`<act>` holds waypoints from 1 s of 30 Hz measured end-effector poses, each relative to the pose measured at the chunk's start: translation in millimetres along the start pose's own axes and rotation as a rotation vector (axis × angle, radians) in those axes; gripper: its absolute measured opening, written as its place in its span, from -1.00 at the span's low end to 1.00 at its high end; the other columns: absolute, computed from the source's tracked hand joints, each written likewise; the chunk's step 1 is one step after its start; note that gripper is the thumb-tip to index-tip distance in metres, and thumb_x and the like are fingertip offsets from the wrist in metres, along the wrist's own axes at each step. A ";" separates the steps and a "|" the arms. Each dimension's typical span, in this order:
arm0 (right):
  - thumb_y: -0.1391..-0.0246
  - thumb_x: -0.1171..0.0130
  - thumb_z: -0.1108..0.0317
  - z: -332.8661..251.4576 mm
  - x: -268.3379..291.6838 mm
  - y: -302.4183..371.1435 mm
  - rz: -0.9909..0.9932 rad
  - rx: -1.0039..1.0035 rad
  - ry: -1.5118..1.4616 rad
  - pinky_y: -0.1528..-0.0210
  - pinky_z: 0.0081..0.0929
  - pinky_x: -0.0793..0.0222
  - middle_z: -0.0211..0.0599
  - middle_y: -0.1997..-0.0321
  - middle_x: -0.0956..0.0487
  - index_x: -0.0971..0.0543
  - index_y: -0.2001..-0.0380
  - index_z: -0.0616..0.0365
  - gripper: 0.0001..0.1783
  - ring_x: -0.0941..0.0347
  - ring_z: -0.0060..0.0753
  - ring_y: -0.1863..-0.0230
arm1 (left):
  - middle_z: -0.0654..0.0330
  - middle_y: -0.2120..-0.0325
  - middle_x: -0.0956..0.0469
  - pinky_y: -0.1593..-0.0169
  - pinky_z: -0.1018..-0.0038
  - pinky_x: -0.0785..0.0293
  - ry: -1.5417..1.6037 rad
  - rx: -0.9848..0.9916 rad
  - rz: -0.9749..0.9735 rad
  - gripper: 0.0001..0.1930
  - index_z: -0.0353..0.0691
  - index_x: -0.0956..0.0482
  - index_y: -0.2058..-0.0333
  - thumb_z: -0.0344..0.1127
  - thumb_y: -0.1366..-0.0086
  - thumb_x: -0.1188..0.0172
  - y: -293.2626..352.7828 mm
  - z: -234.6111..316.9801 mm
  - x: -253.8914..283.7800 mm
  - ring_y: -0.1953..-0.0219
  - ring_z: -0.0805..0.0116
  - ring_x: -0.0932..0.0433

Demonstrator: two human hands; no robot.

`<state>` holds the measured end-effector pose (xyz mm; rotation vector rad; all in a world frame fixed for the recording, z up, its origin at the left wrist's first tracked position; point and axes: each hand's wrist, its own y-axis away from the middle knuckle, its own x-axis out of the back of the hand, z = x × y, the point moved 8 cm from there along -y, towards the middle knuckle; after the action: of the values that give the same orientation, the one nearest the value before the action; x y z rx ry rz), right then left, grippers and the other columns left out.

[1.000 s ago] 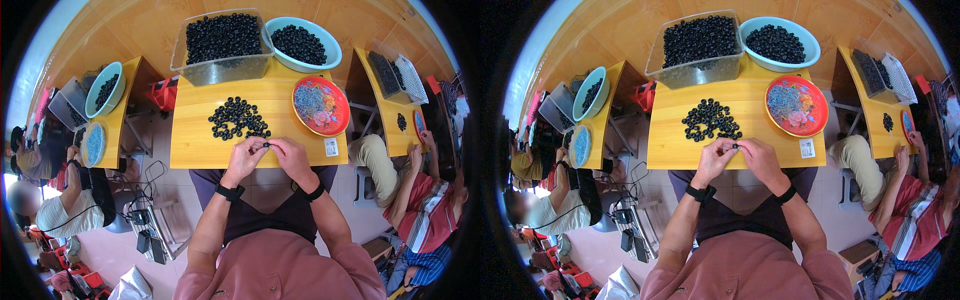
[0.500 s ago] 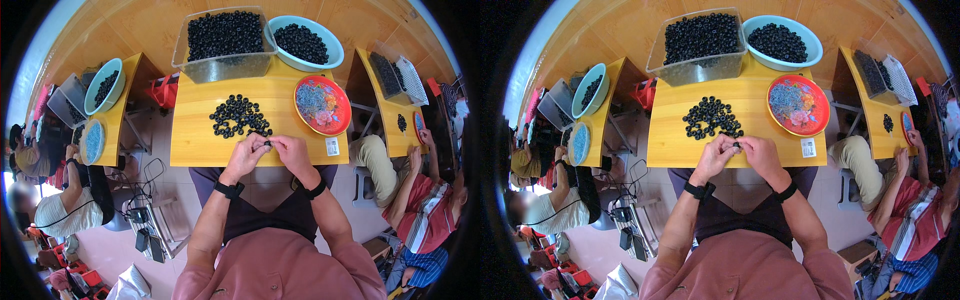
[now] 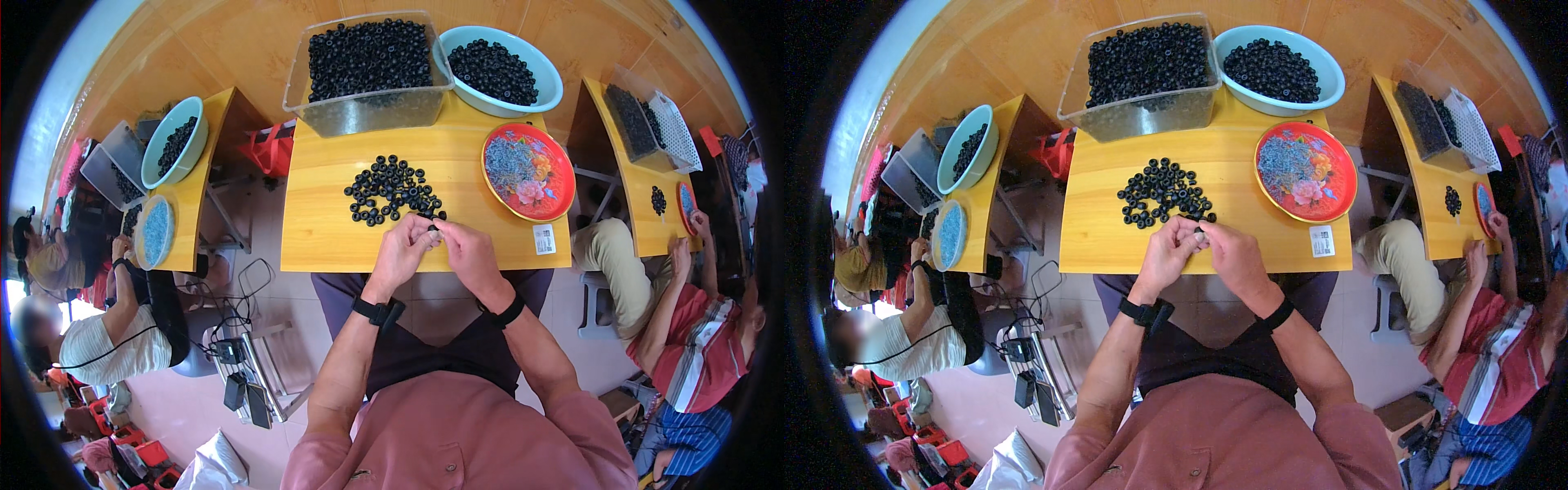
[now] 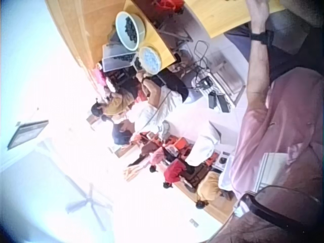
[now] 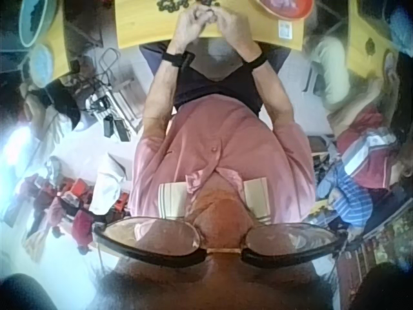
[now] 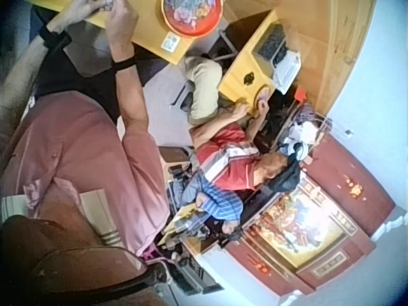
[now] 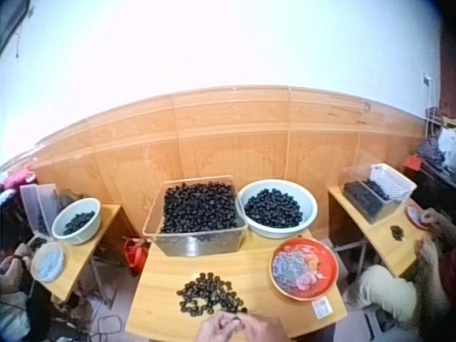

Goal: Sorting small black plastic components on a wooden table.

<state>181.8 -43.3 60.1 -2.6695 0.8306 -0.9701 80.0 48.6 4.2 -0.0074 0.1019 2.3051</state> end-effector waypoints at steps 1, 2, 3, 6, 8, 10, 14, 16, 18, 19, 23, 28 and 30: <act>-0.19 -0.20 0.51 8.3 -0.7 0.6 -0.015 -0.052 -0.051 0.34 -0.41 -0.50 -0.02 0.31 -0.70 -0.69 0.13 0.25 -0.79 -0.68 -0.22 0.35 | 0.23 0.38 -0.66 0.23 0.57 -0.52 -0.002 -0.002 -0.004 -0.83 -0.37 -0.49 0.11 -0.42 -0.41 -0.22 1.3 0.8 -0.6 0.32 0.57 -0.60; -0.19 -0.20 0.51 12.3 0.8 -0.8 -0.010 -0.052 -0.051 0.34 -0.41 -0.50 -0.02 0.31 -0.70 -0.69 0.13 0.25 -0.79 -0.68 -0.22 0.35 | 0.27 0.41 -0.64 0.26 0.58 -0.50 -0.182 -0.037 0.000 -0.79 -0.35 -0.50 0.08 -0.42 -0.39 -0.26 3.5 4.3 -0.1 0.37 0.61 -0.55; -0.19 -0.21 0.51 17.5 0.4 -3.1 -0.029 -0.077 -0.101 0.32 -0.43 -0.50 -0.09 0.31 -0.71 -0.66 0.13 0.26 -0.80 -0.67 -0.30 0.33 | 0.30 0.45 -0.62 0.30 0.59 -0.47 -0.362 -0.069 0.007 -0.74 -0.33 -0.50 0.05 -0.41 -0.36 -0.30 5.9 8.6 -0.7 0.41 0.64 -0.50; -0.18 -0.22 0.51 28.9 -1.2 -8.6 -0.067 -0.191 -0.240 0.29 -0.50 -0.48 -0.25 0.35 -0.69 -0.61 0.15 0.27 -0.83 -0.62 -0.50 0.32 | 0.35 0.51 -0.58 0.34 0.58 -0.44 -0.333 -0.094 0.015 -0.69 -0.27 -0.51 0.02 -0.41 -0.31 -0.35 7.5 15.2 -3.2 0.46 0.66 -0.42; -0.17 -0.23 0.52 37.6 -5.2 -9.7 -0.090 -0.276 -0.330 0.28 -0.55 -0.46 -0.34 0.38 -0.66 -0.58 0.18 0.26 -0.85 -0.58 -0.60 0.33 | 0.34 0.51 -0.58 0.35 0.58 -0.44 -0.332 -0.098 0.023 -0.70 -0.27 -0.52 0.02 -0.42 -0.31 -0.34 6.6 14.2 -1.8 0.47 0.65 -0.43; -0.15 -0.25 0.53 46.8 -13.4 -7.7 -0.149 -0.310 -0.569 0.30 -0.63 -0.40 -0.46 0.41 -0.58 -0.52 0.26 0.22 -0.88 -0.47 -0.71 0.36 | 0.33 0.50 -0.58 0.35 0.58 -0.44 -0.328 -0.103 0.029 -0.70 -0.26 -0.53 0.02 -0.42 -0.30 -0.34 6.0 15.1 -3.5 0.47 0.64 -0.43; -0.09 -0.30 0.50 58.6 -12.4 -2.0 -0.154 -0.350 -0.595 0.23 -0.57 -0.48 -0.43 0.41 -0.60 -0.54 0.28 0.28 -0.85 -0.51 -0.66 0.34 | 0.29 0.56 -0.50 0.37 0.53 -0.44 -0.367 -0.185 0.028 -0.71 -0.26 -0.55 0.05 -0.42 -0.27 -0.36 5.5 25.2 -10.8 0.51 0.56 -0.43; -0.08 -0.30 0.49 58.1 -17.5 2.8 -0.156 -0.344 -0.552 0.24 -0.57 -0.47 -0.41 0.41 -0.61 -0.55 0.32 0.28 -0.87 -0.50 -0.67 0.34 | 0.14 0.58 -0.45 0.40 0.42 -0.45 -0.485 -0.216 0.016 -0.70 -0.24 -0.54 0.05 -0.41 -0.25 -0.35 8.2 24.9 -12.0 0.55 0.35 -0.45; -0.10 -0.31 0.50 54.1 -19.0 4.2 -0.141 -0.306 -0.542 0.28 -0.60 -0.43 -0.45 0.42 -0.58 -0.54 0.34 0.26 -0.88 -0.47 -0.70 0.36 | 0.08 0.57 -0.47 0.39 0.37 -0.48 -0.532 -0.226 0.023 -0.69 -0.24 -0.54 0.06 -0.42 -0.23 -0.35 10.1 24.0 -12.1 0.54 0.26 -0.51; -0.11 -0.31 0.52 50.5 -18.9 5.3 -0.139 -0.295 -0.541 0.32 -0.63 -0.38 -0.50 0.43 -0.56 -0.54 0.36 0.23 -0.88 -0.43 -0.73 0.38 | 0.06 0.55 -0.50 0.38 0.34 -0.49 -0.525 -0.226 0.018 -0.69 -0.24 -0.54 0.05 -0.41 -0.24 -0.35 10.9 29.5 -14.3 0.52 0.20 -0.55; -0.10 -0.34 0.49 40.7 -13.1 5.6 -0.122 -0.312 -0.520 0.33 -0.61 -0.41 -0.49 0.44 -0.58 -0.55 0.37 0.25 -0.87 -0.44 -0.73 0.38 | 0.04 0.52 -0.53 0.37 0.29 -0.51 -0.587 -0.205 0.021 -0.72 -0.26 -0.51 0.10 -0.35 -0.27 -0.34 15.0 30.6 -15.3 0.49 0.12 -0.58; -0.09 -0.39 0.43 45.9 -16.2 6.6 -0.110 -0.292 -0.427 0.36 -0.60 -0.43 -0.46 0.47 -0.61 -0.58 0.38 0.27 -0.83 -0.46 -0.75 0.41 | -0.05 0.48 -0.56 0.34 0.21 -0.53 -0.668 -0.277 0.029 -0.75 -0.28 -0.46 0.18 -0.32 -0.29 -0.32 13.7 29.6 -17.2 0.42 -0.02 -0.62; -0.08 -0.39 0.43 47.0 -17.3 7.2 -0.118 -0.299 -0.440 0.35 -0.60 -0.44 -0.43 0.45 -0.63 -0.58 0.39 0.27 -0.82 -0.48 -0.74 0.41 | -0.07 0.47 -0.56 0.35 0.20 -0.53 -0.640 -0.298 0.027 -0.77 -0.27 -0.45 0.20 -0.35 -0.29 -0.31 13.0 27.2 -16.1 0.40 -0.06 -0.63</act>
<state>197.7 -40.4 12.1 -3.0408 0.7725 -0.2625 82.0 30.1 32.9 0.5741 -0.5672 2.2195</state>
